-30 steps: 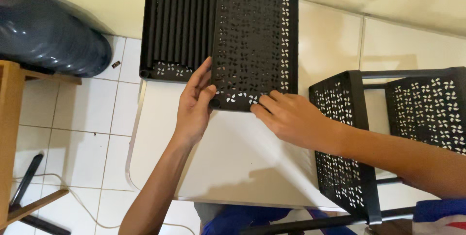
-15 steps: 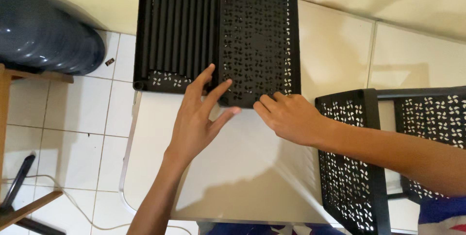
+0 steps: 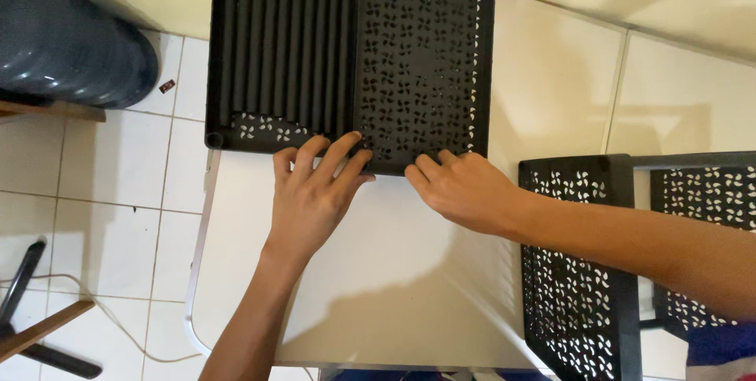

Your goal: The person assembles a black plastic rack by inserting cylindrical rods into slots on perforated panels. They repeatedly insert and remove rods to connect the panels, forming a rectangular frame structure on a white table.

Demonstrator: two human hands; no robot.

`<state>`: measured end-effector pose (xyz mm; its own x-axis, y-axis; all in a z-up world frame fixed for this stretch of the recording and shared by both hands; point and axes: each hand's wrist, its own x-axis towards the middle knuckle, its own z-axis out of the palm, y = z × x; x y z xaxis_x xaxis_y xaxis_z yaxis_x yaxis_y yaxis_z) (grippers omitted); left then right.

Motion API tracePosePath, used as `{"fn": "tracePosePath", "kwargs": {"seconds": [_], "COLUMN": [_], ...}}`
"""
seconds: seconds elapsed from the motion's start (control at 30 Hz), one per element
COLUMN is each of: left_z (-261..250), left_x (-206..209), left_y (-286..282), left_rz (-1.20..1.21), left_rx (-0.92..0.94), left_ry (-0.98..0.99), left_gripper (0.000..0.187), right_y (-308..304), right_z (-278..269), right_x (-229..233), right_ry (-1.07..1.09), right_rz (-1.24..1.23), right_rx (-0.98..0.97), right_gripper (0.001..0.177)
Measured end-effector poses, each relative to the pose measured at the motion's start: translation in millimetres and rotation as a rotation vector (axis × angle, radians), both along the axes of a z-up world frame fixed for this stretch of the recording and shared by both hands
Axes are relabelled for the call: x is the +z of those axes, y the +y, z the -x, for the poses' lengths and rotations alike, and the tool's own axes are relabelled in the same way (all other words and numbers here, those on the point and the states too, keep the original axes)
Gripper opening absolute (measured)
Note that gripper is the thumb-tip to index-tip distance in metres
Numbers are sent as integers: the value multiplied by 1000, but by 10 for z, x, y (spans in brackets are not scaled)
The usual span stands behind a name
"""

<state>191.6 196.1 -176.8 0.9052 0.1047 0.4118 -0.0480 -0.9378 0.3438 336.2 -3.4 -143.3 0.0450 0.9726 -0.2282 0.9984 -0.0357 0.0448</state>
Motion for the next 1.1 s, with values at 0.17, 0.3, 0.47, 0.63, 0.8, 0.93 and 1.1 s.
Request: {"fn": "tracePosePath", "kwargs": {"seconds": [0.17, 0.3, 0.47, 0.63, 0.8, 0.93, 1.1], "left_z": [4, 7, -21, -25, -31, -39, -21], "left_x": [-58, -95, -112, -104, -101, -93, -76], "left_y": [5, 3, -11, 18, 19, 28, 86], "left_rz": [-65, -68, -85, -63, -83, -42, -16], "left_rx": [-22, -32, -30, -19, -4, 12, 26], "left_ry": [-9, -16, -9, 6, 7, 42, 83], "left_gripper": [28, 27, 26, 26, 27, 38, 51], "right_y": [2, -17, -11, -13, -16, 3, -11], "right_z": [-10, -18, -30, -18, -46, -76, -97], "right_x": [-74, -122, -179, -203, -197, -220, -219], "right_ry": [24, 29, 46, 53, 128, 94, 76], "right_rz": [23, 16, 35, 3, -48, -10, 29], "right_rx": [6, 12, 14, 1, -34, -25, -32], "right_gripper": [22, 23, 26, 25, 25, 22, 21]}}
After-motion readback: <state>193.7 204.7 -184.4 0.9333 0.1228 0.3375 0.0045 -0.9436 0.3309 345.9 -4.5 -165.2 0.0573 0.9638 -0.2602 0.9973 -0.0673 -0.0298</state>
